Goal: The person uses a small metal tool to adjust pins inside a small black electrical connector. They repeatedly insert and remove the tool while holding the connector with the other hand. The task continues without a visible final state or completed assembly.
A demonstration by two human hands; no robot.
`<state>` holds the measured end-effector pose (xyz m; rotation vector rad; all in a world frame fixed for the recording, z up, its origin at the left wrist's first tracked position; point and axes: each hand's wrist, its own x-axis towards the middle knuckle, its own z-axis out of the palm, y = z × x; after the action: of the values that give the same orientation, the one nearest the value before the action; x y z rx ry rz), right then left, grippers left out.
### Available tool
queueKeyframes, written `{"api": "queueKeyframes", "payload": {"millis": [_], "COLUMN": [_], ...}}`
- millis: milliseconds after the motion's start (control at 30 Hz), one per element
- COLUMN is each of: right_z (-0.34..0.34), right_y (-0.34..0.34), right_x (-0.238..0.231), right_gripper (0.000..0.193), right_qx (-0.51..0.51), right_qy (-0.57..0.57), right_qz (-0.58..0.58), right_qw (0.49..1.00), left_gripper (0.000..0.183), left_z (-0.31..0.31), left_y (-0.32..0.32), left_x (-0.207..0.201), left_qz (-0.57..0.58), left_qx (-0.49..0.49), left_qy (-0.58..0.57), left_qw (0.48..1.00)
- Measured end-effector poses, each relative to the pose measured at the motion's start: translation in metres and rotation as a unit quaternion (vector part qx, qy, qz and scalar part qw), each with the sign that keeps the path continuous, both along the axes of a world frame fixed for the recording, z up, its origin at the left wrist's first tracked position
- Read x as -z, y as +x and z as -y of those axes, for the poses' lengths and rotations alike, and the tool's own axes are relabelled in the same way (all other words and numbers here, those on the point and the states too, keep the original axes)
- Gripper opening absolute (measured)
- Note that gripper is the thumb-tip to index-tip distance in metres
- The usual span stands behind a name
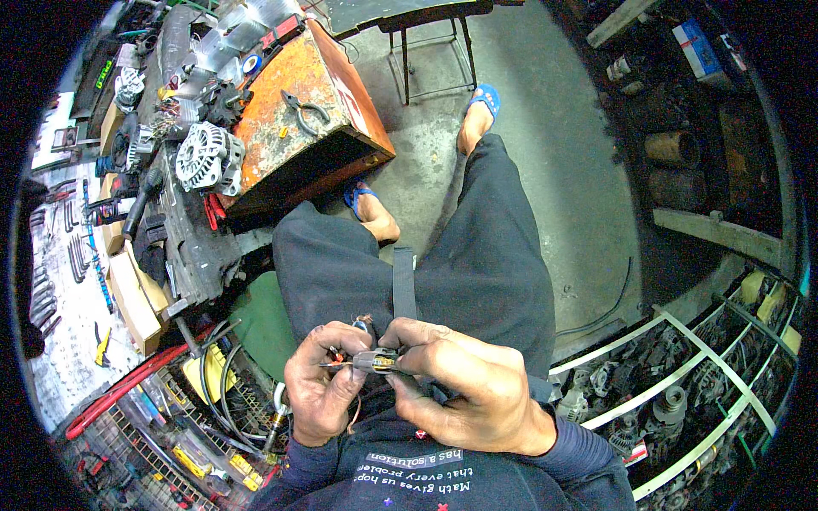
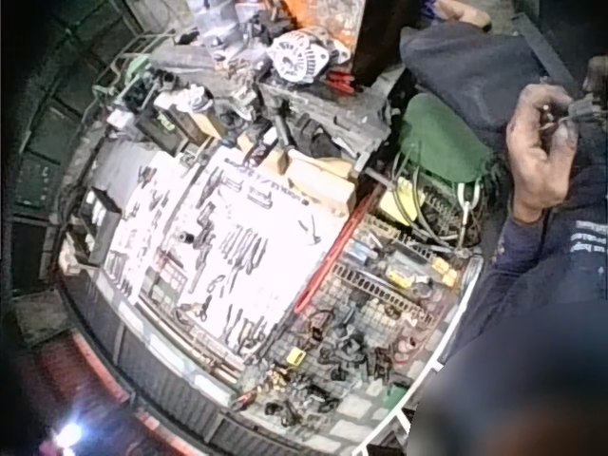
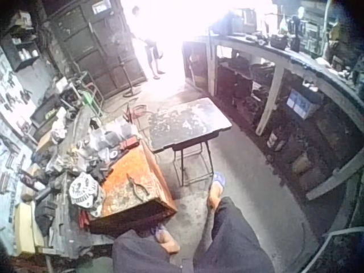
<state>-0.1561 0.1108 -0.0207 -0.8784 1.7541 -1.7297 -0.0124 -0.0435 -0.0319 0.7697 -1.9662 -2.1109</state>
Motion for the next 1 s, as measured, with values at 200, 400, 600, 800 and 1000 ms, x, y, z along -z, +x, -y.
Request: {"api": "queueKeyframes", "payload": {"millis": [200,400,600,800,1000], "right_z": [-0.002,-0.005,-0.005,-0.005,-0.008], "right_y": [0.003,0.0,-0.017,-0.01,0.012], "right_x": [0.004,0.005,-0.007,-0.022,-0.017], "right_gripper": [0.025,0.026,0.028,0.025,0.027], "right_qx": [0.005,-0.004,-0.082,-0.057,0.02], "right_qy": [0.011,0.022,0.047,0.046,0.035], "right_qz": [0.021,0.024,-0.023,-0.105,-0.113], "right_qw": [1.0,0.999,0.995,0.992,0.993], "left_gripper": [0.02,0.022,0.023,0.024,0.02], "left_z": [0.0,0.007,0.01,0.0,-0.015], "left_y": [0.004,0.005,0.005,0.003,0.002], "left_x": [0.009,0.003,0.003,0.019,0.026], "left_qz": [-0.006,0.031,0.051,-0.05,-0.107], "left_qx": [0.004,0.033,0.044,0.017,-0.035], "left_qy": [-0.025,0.062,0.195,0.132,0.108], "left_qw": [1.0,0.997,0.978,0.99,0.988]}}
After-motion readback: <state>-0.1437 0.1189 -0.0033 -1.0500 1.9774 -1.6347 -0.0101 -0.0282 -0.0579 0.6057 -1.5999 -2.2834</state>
